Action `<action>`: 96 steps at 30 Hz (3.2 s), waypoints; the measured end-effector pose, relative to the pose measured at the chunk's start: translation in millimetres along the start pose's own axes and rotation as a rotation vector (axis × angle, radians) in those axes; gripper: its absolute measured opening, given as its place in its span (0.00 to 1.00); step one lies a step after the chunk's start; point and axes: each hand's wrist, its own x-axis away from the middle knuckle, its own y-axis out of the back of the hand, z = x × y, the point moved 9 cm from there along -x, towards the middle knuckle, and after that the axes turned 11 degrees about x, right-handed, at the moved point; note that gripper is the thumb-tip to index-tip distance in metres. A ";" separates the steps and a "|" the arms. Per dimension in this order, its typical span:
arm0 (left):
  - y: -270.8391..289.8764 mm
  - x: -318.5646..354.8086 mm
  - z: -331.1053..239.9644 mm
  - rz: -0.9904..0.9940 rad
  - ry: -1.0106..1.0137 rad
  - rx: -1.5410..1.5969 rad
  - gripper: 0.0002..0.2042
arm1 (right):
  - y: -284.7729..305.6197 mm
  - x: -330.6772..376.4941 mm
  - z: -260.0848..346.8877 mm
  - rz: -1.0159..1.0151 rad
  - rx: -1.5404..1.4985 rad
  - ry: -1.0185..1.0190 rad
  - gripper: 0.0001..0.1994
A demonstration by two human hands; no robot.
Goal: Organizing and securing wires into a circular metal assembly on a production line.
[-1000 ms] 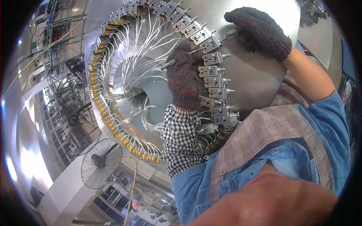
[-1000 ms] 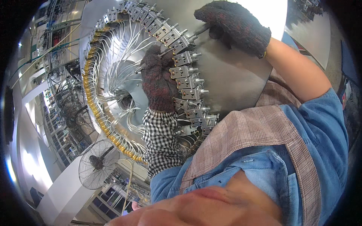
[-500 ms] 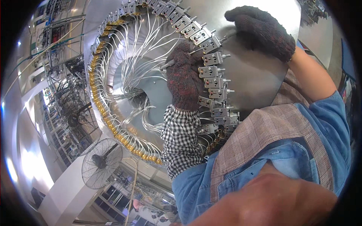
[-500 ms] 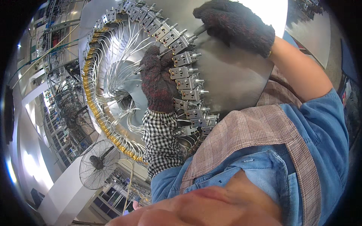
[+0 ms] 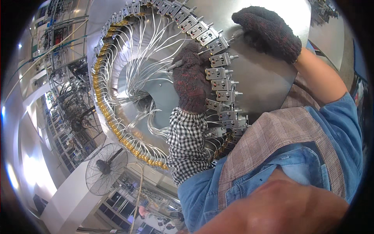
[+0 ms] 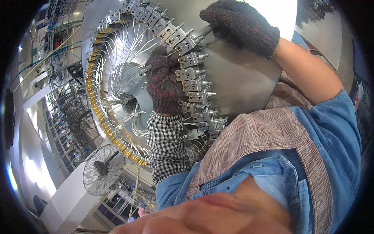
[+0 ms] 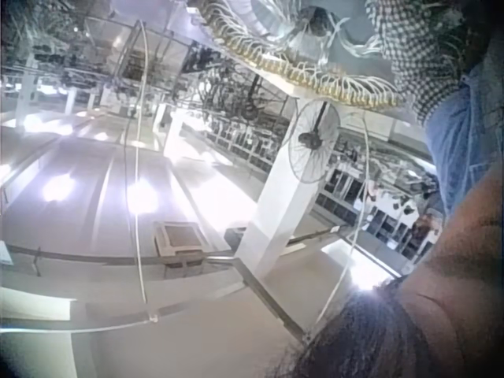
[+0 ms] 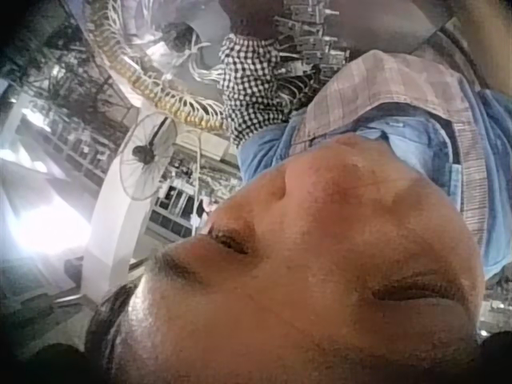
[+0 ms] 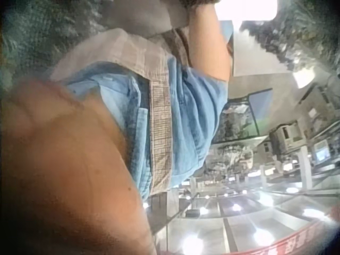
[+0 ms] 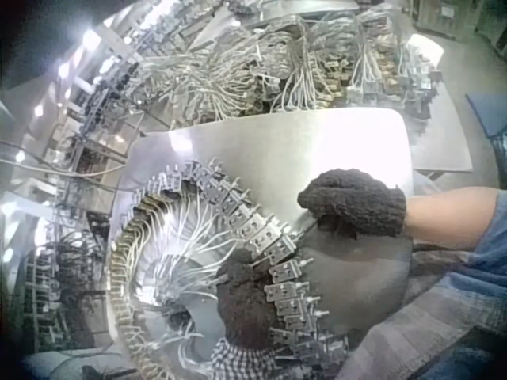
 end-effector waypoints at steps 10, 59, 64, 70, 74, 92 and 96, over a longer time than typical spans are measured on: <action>-3.5 -0.2 5.3 0.023 0.129 0.355 0.14 | 9.7 2.6 20.3 -0.075 0.208 0.448 0.14; 1.6 8.1 17.2 0.151 0.233 0.482 0.14 | -1.7 54.6 11.5 -0.197 0.025 0.384 0.11; 3.6 3.6 22.0 0.116 0.190 0.489 0.11 | 1.2 49.7 4.3 -0.234 0.200 0.455 0.12; 3.0 2.3 21.5 0.085 0.211 0.506 0.08 | 2.4 45.6 0.6 -0.262 0.031 0.427 0.13; 4.2 0.4 10.1 0.123 0.067 0.102 0.13 | -4.9 40.9 -8.8 -0.144 -0.074 0.329 0.13; -5.3 2.8 20.2 0.154 0.221 0.546 0.13 | 4.5 63.0 19.1 -0.331 0.237 0.594 0.13; -8.2 1.9 20.3 0.202 0.233 0.625 0.13 | 3.2 57.4 19.8 -0.221 0.247 0.442 0.14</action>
